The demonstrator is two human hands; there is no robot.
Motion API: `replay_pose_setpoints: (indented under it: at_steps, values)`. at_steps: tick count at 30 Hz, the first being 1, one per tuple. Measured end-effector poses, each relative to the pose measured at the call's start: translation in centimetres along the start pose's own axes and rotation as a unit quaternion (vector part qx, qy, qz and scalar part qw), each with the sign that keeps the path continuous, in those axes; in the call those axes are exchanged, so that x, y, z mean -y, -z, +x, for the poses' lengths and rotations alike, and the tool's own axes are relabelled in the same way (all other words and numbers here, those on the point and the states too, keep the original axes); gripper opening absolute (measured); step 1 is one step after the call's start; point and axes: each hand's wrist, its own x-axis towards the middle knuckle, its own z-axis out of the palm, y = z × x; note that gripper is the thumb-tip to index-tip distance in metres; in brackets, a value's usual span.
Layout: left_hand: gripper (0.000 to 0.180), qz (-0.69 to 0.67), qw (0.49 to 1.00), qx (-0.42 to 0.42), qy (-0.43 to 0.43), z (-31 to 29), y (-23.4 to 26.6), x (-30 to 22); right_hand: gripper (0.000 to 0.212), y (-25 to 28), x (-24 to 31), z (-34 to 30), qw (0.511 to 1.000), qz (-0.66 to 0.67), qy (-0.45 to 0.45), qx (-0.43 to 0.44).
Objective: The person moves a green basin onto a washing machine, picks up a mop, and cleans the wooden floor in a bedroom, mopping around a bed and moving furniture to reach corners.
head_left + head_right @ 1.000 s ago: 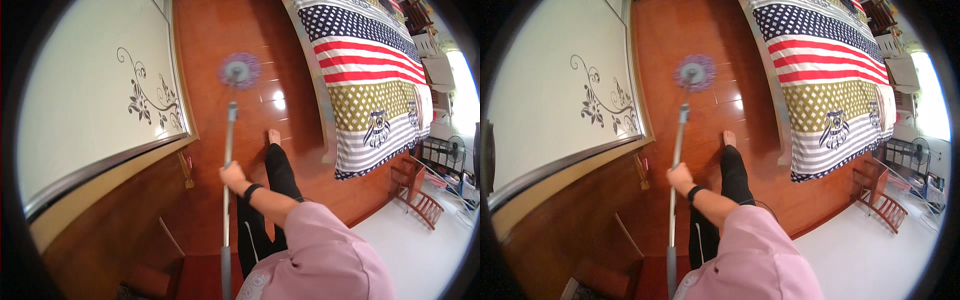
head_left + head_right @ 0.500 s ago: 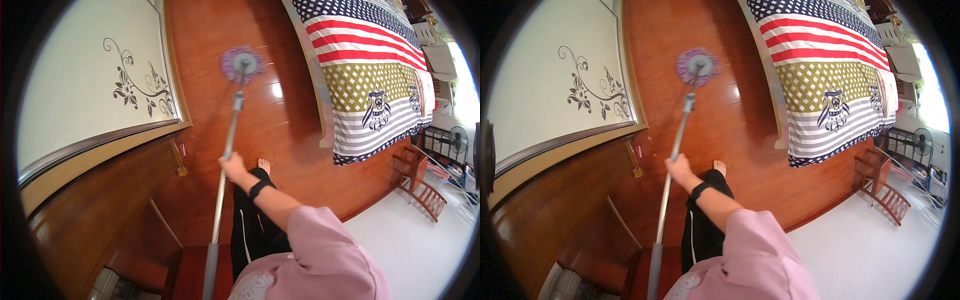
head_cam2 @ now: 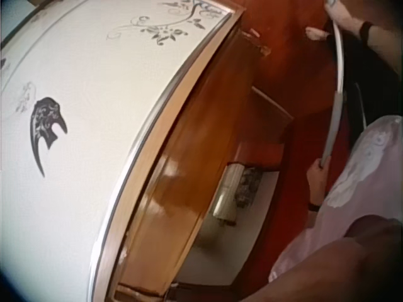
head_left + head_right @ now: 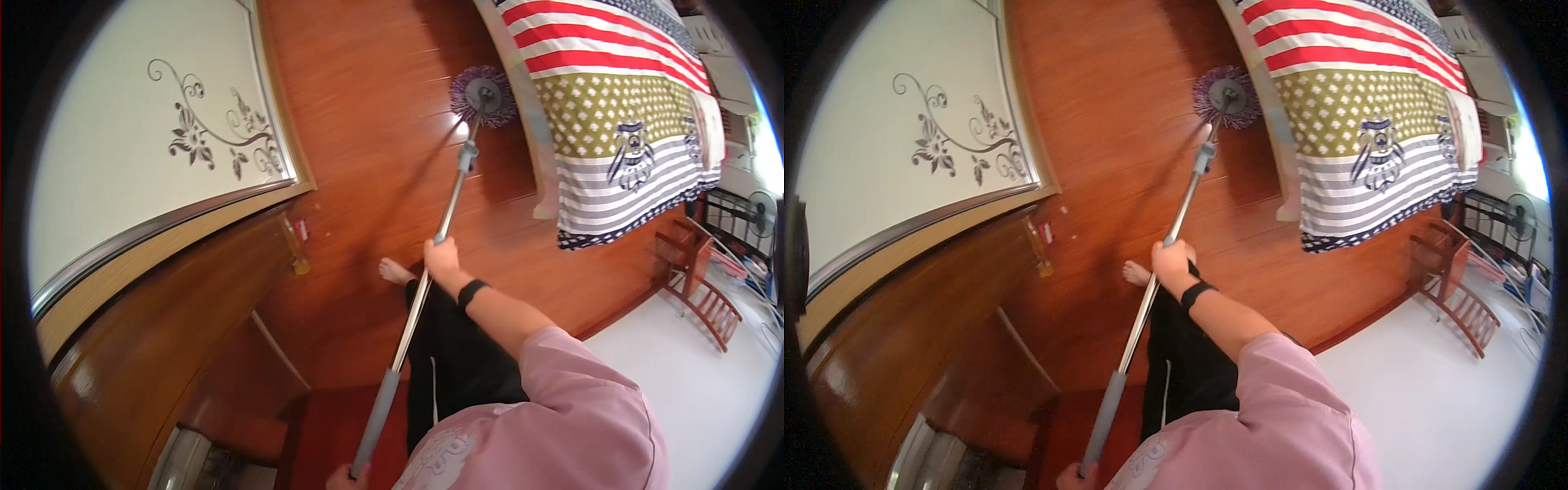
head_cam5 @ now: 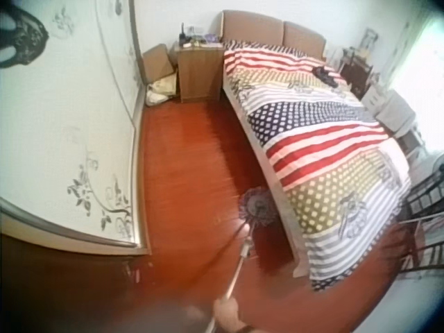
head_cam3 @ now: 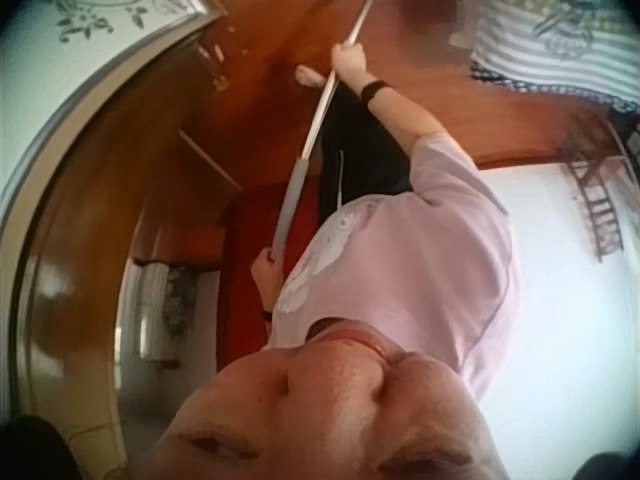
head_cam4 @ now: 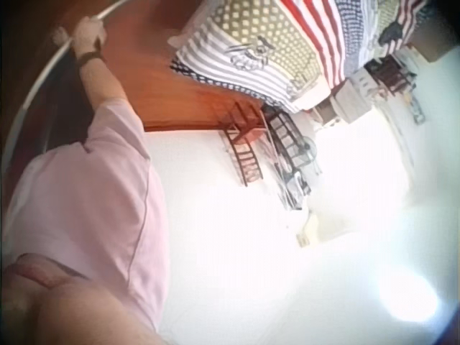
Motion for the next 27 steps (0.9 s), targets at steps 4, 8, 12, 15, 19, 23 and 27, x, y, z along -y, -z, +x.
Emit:
replay_pose_setpoints:
  at_steps: [4, 8, 12, 15, 19, 23, 27]
  values:
    - [0.037, 0.021, 0.995, -0.048, 0.084, -6.2, -4.5, 12.1, 0.04, -8.6, -6.6, -3.9, 0.99, -0.125, 0.016, 0.068]
    - [0.037, -0.028, 0.978, -0.085, 0.191, -11.0, -3.7, 12.2, 0.043, -13.5, -5.5, -10.3, 0.95, -0.116, 0.024, 0.289]
    - [0.037, -0.056, 0.963, -0.129, 0.229, -14.0, -1.0, 11.6, 0.042, -15.5, -4.1, -12.5, 0.938, -0.083, 0.063, 0.33]
    - [0.037, -0.061, 0.964, -0.14, 0.217, -14.8, 2.7, 9.3, 0.043, -15.0, -4.7, -11.7, 0.943, -0.032, 0.069, 0.323]
    - [0.041, 0.086, 0.981, -0.155, 0.082, -11.8, 6.1, 6.4, 0.033, -8.9, -4.1, -8.8, 0.965, 0.144, 0.057, 0.209]
    - [0.043, 0.126, 0.988, -0.084, -0.041, -5.6, 5.8, 1.1, 0.028, -0.1, -1.5, -3.9, 0.984, -0.075, 0.161, 0.023]
    - [0.04, 0.094, 0.995, 0.01, -0.041, 1.2, -0.7, -2.4, 0.022, 4.6, -5.7, 5.7, 0.995, 0.067, 0.028, -0.063]
